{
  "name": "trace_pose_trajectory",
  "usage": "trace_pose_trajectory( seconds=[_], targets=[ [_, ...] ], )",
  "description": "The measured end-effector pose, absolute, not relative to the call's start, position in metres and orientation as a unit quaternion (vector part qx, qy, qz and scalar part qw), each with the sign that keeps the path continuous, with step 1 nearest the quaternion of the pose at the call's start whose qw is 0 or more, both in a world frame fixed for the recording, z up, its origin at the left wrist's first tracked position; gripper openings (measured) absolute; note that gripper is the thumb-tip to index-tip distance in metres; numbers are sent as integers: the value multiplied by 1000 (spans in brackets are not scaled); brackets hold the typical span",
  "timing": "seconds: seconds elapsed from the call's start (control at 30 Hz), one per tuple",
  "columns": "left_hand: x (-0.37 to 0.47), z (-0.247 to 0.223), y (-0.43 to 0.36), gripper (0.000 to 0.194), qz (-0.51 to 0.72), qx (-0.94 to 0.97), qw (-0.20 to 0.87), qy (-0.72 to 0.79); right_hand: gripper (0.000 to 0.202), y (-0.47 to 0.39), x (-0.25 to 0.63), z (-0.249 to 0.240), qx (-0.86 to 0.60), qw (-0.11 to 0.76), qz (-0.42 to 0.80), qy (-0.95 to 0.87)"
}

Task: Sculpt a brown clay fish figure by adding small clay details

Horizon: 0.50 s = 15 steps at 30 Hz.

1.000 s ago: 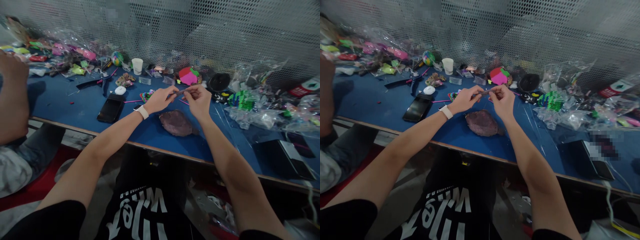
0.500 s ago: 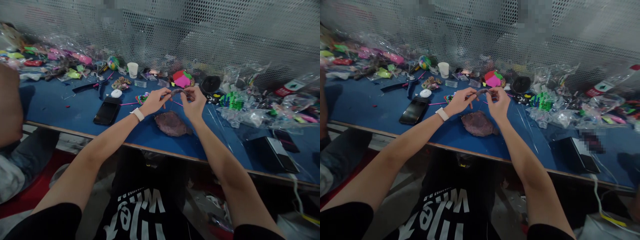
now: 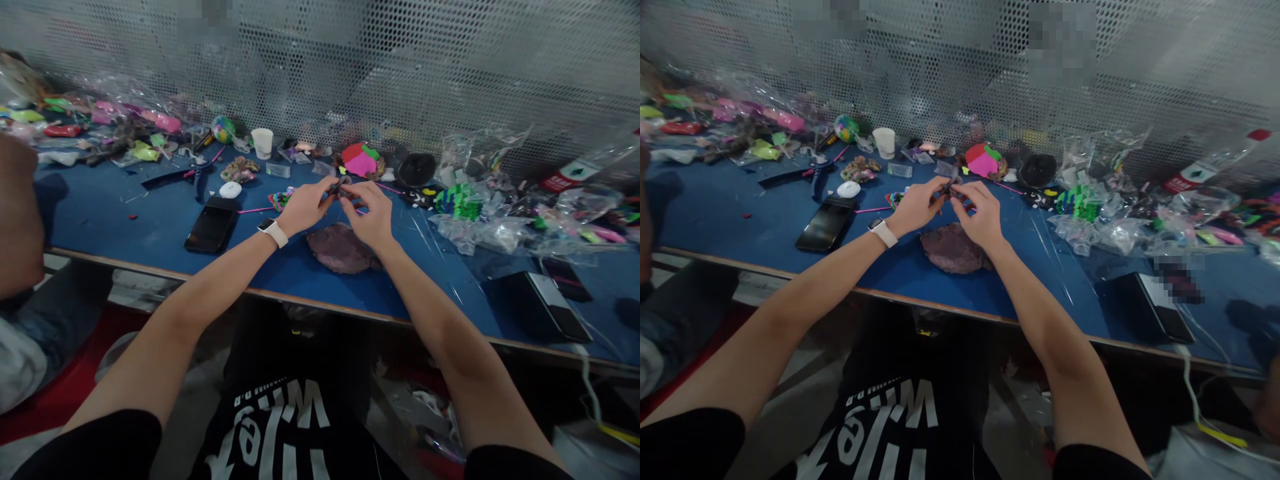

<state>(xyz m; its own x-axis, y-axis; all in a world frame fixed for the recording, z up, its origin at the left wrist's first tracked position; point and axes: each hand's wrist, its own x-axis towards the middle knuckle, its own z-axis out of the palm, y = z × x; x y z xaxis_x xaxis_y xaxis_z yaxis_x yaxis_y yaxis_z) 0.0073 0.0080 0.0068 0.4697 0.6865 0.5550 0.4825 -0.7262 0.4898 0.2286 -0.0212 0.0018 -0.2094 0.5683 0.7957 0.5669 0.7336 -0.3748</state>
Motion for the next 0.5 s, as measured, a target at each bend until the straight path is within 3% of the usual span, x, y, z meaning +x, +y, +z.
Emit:
trace_pose_trajectory(
  seconds=[0.13, 0.37, 0.5],
  targets=[
    [8, 3, 11, 55, 385, 848, 138, 337, 42, -19, 231, 1, -345, 496, 10, -796],
    [6, 7, 10, 41, 379, 857, 137, 321, 41, -13, 234, -3, -379, 535, 63, -752],
    [7, 12, 4, 40, 360, 865, 170, 307, 52, -11, 237, -1, -397, 552, 47, -732]
  ],
)
